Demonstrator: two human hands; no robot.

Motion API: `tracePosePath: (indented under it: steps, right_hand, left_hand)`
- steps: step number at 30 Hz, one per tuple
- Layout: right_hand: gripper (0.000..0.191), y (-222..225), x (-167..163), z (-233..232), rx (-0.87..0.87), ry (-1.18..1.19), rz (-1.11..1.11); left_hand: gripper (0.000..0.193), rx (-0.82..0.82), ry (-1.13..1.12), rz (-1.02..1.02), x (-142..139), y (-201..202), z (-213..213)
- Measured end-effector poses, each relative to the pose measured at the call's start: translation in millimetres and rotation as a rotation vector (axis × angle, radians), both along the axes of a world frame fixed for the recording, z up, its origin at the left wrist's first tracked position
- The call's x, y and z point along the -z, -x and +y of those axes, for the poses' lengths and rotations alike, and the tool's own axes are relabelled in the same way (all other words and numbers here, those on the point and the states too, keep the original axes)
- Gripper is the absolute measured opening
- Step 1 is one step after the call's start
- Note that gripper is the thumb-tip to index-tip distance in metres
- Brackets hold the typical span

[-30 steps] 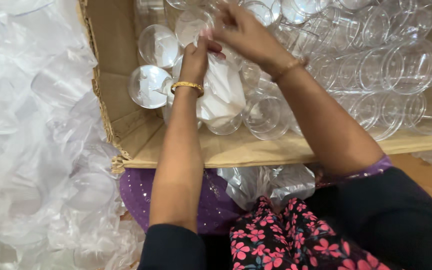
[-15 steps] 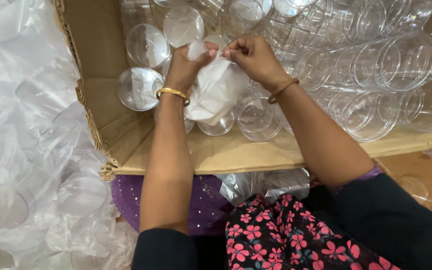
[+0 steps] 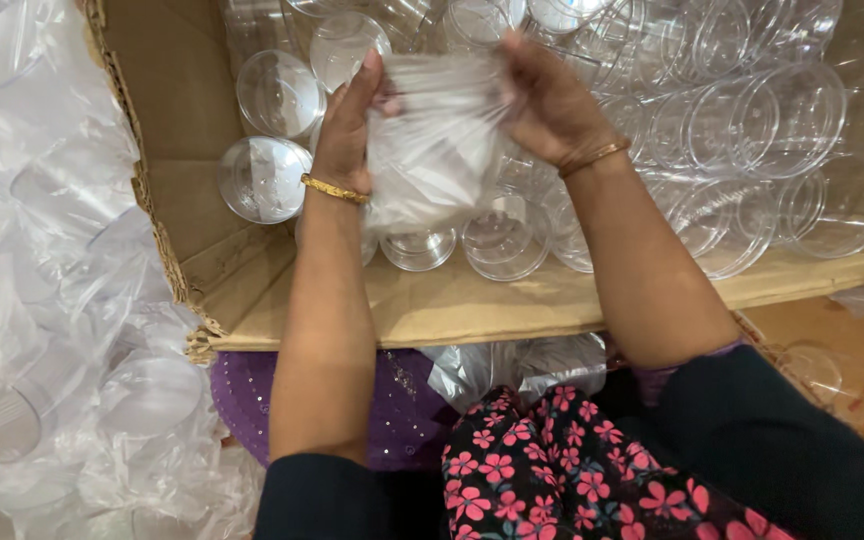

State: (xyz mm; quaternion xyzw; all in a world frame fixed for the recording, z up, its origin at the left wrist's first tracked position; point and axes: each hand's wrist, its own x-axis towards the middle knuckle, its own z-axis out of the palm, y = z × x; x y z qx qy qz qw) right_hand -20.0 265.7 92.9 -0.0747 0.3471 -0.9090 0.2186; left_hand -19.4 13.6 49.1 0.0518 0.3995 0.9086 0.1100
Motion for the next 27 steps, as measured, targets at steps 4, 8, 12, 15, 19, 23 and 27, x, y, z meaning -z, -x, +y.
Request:
tracePosePath:
  steps: [4, 8, 12, 15, 19, 23, 27]
  right_hand:
    - [0.017, -3, -33, 26, 0.187, 0.113, 0.121]
    - [0.007, -5, -49, 86, 0.170, -0.132, 0.192]
    - [0.004, 13, -20, 129, 0.305, -0.695, 0.190]
    - [0.029, 31, 18, 131, 0.555, -1.593, 0.290]
    - [0.034, 25, 41, 121, 0.636, -1.859, 0.881]
    - [0.019, 7, 31, 104, 0.577, -1.566, 0.546]
    - [0.010, 6, 26, 81, 0.502, -1.201, 0.313]
  left_hand:
    - [0.029, -0.036, 0.117, 0.015, 1, 9, 16]
    - [0.031, 0.104, 0.460, 0.246, -1, 39, 35]
    - [0.031, -0.045, 1.199, 0.561, 3, 80, 71]
    - [0.034, -0.277, 1.315, 0.502, 20, 94, 125]
    - [0.024, -0.317, 1.354, 0.516, 36, 101, 154]
    - [0.028, -0.375, 1.098, 0.559, 37, 93, 122]
    - [0.037, -0.038, 0.960, 0.034, 48, 78, 95]
